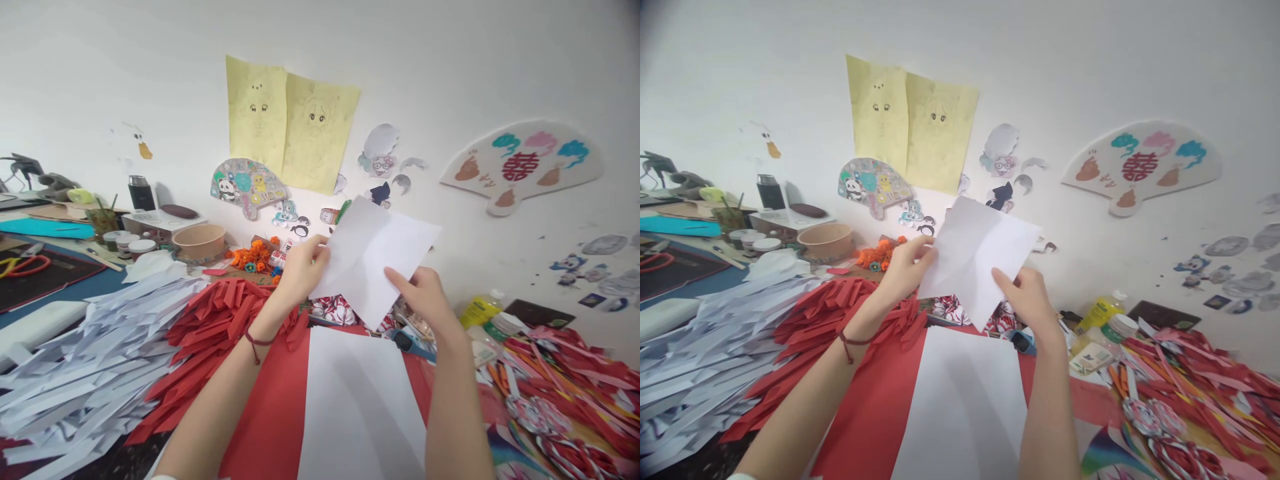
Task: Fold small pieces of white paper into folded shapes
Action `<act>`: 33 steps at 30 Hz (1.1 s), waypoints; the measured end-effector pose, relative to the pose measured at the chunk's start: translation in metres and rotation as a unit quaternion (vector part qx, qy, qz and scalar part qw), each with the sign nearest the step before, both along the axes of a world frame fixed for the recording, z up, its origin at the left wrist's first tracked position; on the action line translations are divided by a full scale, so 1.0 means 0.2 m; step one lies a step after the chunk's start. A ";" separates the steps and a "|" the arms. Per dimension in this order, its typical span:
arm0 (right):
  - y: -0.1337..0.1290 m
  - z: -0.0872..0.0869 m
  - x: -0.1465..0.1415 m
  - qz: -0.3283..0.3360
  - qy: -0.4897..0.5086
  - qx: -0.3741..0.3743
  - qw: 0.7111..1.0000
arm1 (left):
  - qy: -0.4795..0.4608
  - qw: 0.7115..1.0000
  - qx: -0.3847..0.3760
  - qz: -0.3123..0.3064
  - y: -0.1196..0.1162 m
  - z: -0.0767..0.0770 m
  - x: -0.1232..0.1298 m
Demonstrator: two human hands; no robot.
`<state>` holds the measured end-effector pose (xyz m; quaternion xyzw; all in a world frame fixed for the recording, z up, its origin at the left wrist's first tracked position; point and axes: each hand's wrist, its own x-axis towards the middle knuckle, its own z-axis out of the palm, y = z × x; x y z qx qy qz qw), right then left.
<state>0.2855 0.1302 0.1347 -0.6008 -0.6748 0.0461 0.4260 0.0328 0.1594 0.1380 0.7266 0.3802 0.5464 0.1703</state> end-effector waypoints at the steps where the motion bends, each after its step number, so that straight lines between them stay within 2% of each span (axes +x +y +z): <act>1: 0.01 -0.01 0.05 0.006 0.008 -0.030 1.000 | -0.016 1.000 -0.004 0.002 0.01 0.01 -0.02; 3: 0.03 -0.04 0.13 0.004 0.023 -0.086 0.996 | -0.028 0.999 -0.006 -0.024 0.01 0.02 -0.05; 5: 0.04 -0.06 0.16 -0.017 0.019 -0.078 0.997 | -0.011 0.999 0.001 -0.047 -0.01 0.04 -0.06; 7: 0.06 -0.07 0.12 -0.083 0.005 -0.009 0.996 | 0.024 0.999 0.012 -0.047 -0.06 0.06 -0.04; 9: 0.06 -0.06 0.04 -0.183 -0.018 0.094 0.979 | 0.049 0.998 0.015 -0.042 -0.11 0.08 -0.01; 10: 0.06 -0.05 0.00 -0.211 -0.037 0.144 0.966 | 0.059 0.997 0.011 -0.046 -0.12 0.08 0.00; 11: 0.06 -0.04 -0.04 -0.208 -0.064 0.176 0.960 | 0.064 0.997 0.006 -0.052 -0.14 0.09 0.01; 13: 0.06 -0.02 -0.09 -0.170 -0.084 0.201 0.961 | 0.064 0.995 -0.002 -0.071 -0.16 0.09 0.01; 15: 0.08 -0.02 -0.10 -0.118 -0.045 0.169 0.977 | 0.051 0.994 -0.006 -0.093 -0.16 0.10 0.00; 18: 0.12 -0.05 -0.06 -0.016 0.081 0.082 0.993 | 0.039 0.990 -0.024 -0.136 -0.16 0.11 -0.03; 21: 0.14 -0.08 -0.03 0.087 0.213 0.026 0.973 | 0.046 0.988 -0.042 -0.141 -0.14 0.12 -0.06; 23: 0.14 -0.08 -0.03 0.122 0.255 0.001 0.959 | 0.070 0.993 -0.044 -0.082 -0.13 0.11 -0.08; 25: 0.11 -0.06 -0.04 0.135 0.252 -0.010 0.958 | 0.115 0.992 -0.045 0.019 -0.12 0.10 -0.08; 27: 0.08 -0.04 -0.07 0.139 0.224 -0.015 0.965 | 0.162 0.977 -0.024 0.135 -0.13 0.09 -0.06; 29: 0.05 -0.01 -0.11 0.144 0.185 -0.026 0.972 | 0.191 0.954 0.046 0.229 -0.16 0.09 -0.02; 30: 0.03 0.00 -0.13 0.147 0.166 -0.031 0.975 | 0.201 0.944 0.097 0.243 -0.17 0.09 0.01; 31: 0.01 0.02 -0.15 0.153 0.146 -0.034 0.977 | 0.216 0.938 0.141 0.231 -0.20 0.09 0.03; 33: -0.02 0.04 -0.18 0.179 0.110 -0.033 0.977 | 0.258 0.932 0.197 0.162 -0.23 0.10 0.07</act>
